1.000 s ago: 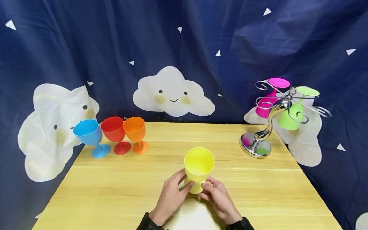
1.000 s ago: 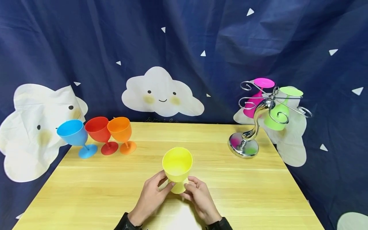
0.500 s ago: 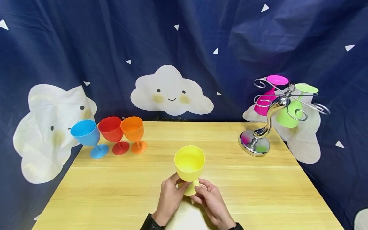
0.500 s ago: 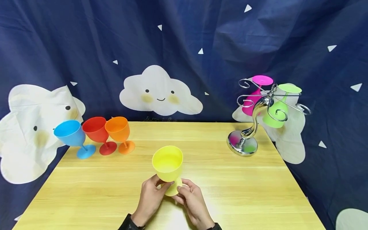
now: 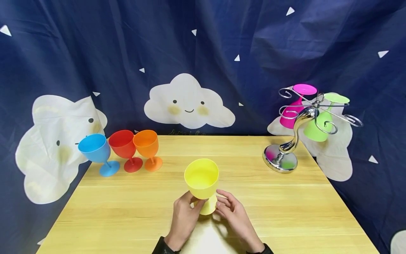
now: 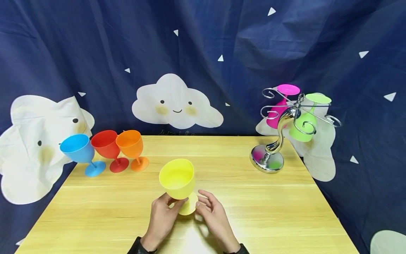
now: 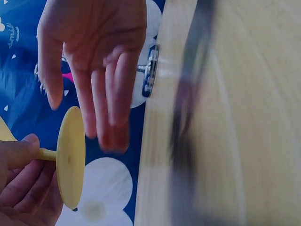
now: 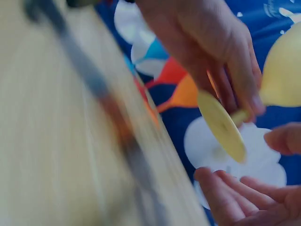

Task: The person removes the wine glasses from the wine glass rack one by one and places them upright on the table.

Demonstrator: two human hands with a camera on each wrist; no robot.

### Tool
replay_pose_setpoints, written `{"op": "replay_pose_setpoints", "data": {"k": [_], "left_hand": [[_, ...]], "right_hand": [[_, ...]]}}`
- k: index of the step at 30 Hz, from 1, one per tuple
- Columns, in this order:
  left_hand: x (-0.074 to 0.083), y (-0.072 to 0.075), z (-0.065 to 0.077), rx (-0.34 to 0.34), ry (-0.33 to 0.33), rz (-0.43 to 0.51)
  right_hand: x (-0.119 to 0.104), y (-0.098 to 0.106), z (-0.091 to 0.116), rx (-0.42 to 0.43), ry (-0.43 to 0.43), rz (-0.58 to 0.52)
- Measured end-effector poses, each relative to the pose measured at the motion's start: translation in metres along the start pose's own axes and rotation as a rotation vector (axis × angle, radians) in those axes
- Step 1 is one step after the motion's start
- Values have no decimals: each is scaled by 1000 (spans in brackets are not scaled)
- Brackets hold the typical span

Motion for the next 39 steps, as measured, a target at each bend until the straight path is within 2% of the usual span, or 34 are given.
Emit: {"op": "replay_pose_setpoints", "data": {"k": [3, 7, 9, 10, 13, 16, 20, 25, 29, 34, 39], "left_hand": [[-2, 8, -2, 24, 10, -30], [-10, 23, -5, 66, 45, -73], [-15, 31, -6, 97, 61, -102], [-19, 35, -7, 107, 77, -113], [-28, 49, -8, 140, 100, -156], [-38, 62, -9, 166, 132, -211], [-53, 77, -9, 162, 194, -277], [-73, 93, -6, 124, 300, -292], [-83, 109, -6, 141, 350, -318], [-90, 132, -14, 145, 365, -382], [-106, 162, -25, 89, 462, -437]], "right_hand": [[-13, 11, -2, 3, 118, 222], [-28, 28, 1, 9, 281, 745], [-34, 37, 3, 13, 351, 973], [-36, 41, 4, 17, 374, 1062], [-38, 53, 5, 28, 408, 1198], [-38, 64, 6, 32, 396, 1242], [-38, 74, 8, 32, 359, 1240], [-40, 83, 7, 34, 340, 1225], [-40, 86, 7, 29, 324, 1219], [-38, 87, 8, 32, 317, 1211], [-38, 86, 9, 31, 322, 1197]]}}
Point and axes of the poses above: each hand's wrist, its own z-axis away from the middle knuckle, its own y-axis out of the back of the hand, x = y × z, the point moved 6 cm from there along -z, towards the middle knuckle, and after that the axes turned 13 degrees about y, right-handed, at the moved point
